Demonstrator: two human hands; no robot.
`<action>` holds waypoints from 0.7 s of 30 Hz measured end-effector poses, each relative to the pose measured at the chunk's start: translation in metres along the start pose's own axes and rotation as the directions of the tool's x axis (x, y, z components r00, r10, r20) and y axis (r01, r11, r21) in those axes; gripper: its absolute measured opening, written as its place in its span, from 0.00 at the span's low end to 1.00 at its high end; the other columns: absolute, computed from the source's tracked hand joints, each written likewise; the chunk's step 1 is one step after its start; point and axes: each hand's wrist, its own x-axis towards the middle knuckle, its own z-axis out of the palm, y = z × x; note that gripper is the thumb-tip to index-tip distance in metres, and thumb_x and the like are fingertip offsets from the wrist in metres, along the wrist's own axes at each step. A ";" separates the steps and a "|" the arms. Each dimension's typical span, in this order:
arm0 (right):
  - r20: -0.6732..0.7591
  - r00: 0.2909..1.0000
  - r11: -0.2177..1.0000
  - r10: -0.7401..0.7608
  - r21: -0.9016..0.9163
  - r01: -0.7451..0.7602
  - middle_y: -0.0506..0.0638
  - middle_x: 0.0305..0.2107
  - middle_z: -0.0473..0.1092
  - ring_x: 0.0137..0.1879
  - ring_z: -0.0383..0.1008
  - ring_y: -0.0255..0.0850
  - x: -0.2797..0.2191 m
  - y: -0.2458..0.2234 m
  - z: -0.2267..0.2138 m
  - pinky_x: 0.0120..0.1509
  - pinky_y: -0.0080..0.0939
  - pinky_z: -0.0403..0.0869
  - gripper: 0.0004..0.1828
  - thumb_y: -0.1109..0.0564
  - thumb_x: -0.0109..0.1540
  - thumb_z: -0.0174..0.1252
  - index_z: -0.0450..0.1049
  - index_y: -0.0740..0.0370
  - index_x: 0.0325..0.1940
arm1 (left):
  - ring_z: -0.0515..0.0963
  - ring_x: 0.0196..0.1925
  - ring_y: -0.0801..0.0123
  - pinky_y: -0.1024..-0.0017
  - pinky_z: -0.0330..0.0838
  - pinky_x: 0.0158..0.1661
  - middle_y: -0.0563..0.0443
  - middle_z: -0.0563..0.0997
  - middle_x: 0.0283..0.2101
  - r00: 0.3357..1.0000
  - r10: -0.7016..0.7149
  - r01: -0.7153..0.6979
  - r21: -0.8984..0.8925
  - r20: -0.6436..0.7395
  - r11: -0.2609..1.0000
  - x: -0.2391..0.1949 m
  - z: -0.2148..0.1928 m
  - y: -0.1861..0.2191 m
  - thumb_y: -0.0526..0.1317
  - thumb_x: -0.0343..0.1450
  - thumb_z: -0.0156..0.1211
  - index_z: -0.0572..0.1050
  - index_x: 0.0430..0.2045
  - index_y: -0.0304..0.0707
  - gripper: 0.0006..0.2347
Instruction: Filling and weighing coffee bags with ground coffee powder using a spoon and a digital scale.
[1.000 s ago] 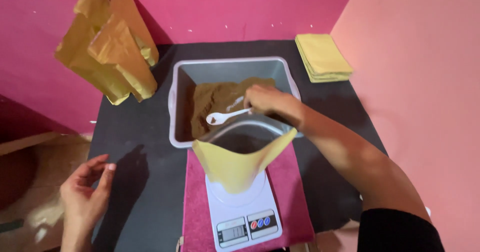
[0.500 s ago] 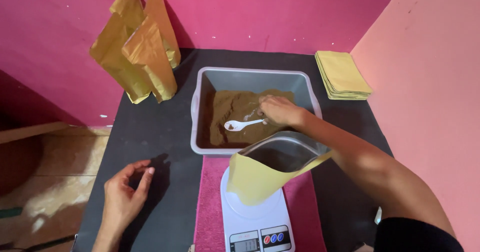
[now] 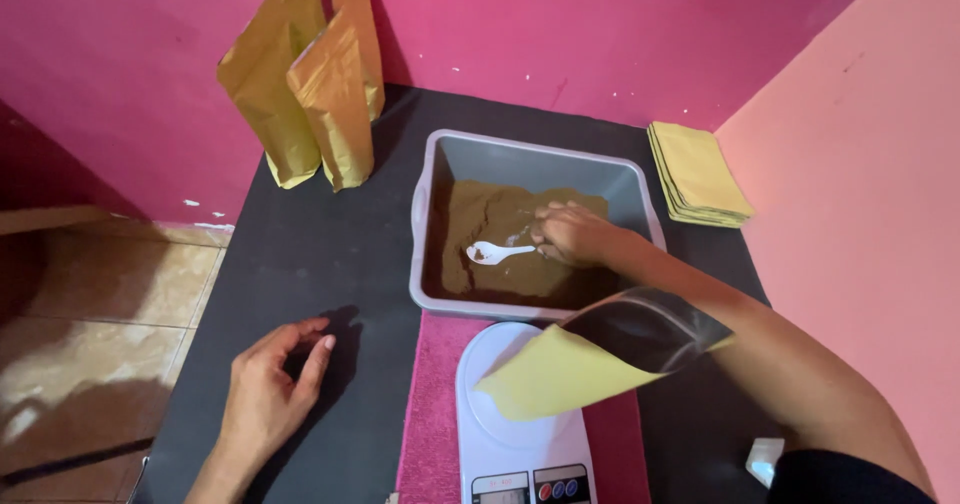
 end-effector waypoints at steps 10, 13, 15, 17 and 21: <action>-0.070 0.996 0.989 0.049 -0.135 -0.058 0.44 0.35 0.76 0.45 0.75 0.41 -0.003 -0.002 -0.025 0.59 0.45 0.65 0.09 0.47 0.62 0.63 0.79 0.52 0.32 | 0.81 0.25 0.68 0.75 0.73 0.28 0.51 0.85 0.31 0.994 0.102 -0.103 -0.019 -0.026 0.995 0.001 0.000 -0.012 0.34 0.65 0.66 0.82 0.37 0.33 0.09; -0.053 0.993 0.992 0.107 0.075 -0.102 0.48 0.31 0.78 0.37 0.77 0.49 0.007 -0.044 -0.063 0.44 0.50 0.74 0.10 0.50 0.60 0.61 0.84 0.56 0.34 | 0.82 0.26 0.67 0.75 0.74 0.28 0.51 0.86 0.33 0.996 0.089 -0.089 -0.004 -0.021 0.996 0.000 -0.001 -0.009 0.35 0.65 0.66 0.82 0.37 0.34 0.09; -0.006 0.994 0.984 0.105 0.142 -0.104 0.47 0.29 0.75 0.36 0.75 0.45 0.012 -0.041 -0.057 0.45 0.47 0.73 0.07 0.54 0.59 0.63 0.82 0.57 0.36 | 0.82 0.26 0.67 0.75 0.74 0.28 0.51 0.86 0.33 0.997 0.073 -0.073 -0.005 -0.014 0.997 0.001 -0.001 -0.010 0.35 0.65 0.66 0.82 0.37 0.34 0.09; 0.043 0.994 0.972 0.098 0.212 -0.105 0.45 0.27 0.72 0.34 0.74 0.41 0.015 -0.041 -0.049 0.47 0.45 0.72 0.05 0.57 0.58 0.65 0.81 0.58 0.37 | 0.82 0.26 0.68 0.75 0.75 0.29 0.50 0.86 0.33 0.999 0.053 -0.053 -0.003 -0.006 0.999 0.000 -0.001 -0.012 0.35 0.65 0.66 0.82 0.37 0.34 0.09; 0.071 0.986 0.955 0.149 0.248 -0.162 0.47 0.35 0.73 0.42 0.75 0.42 0.018 -0.042 -0.036 0.50 0.44 0.74 0.08 0.58 0.57 0.66 0.81 0.60 0.39 | 0.82 0.26 0.68 0.75 0.75 0.29 0.51 0.85 0.31 0.996 0.090 -0.091 -0.026 -0.025 0.996 0.000 0.000 -0.012 0.34 0.64 0.67 0.82 0.36 0.34 0.09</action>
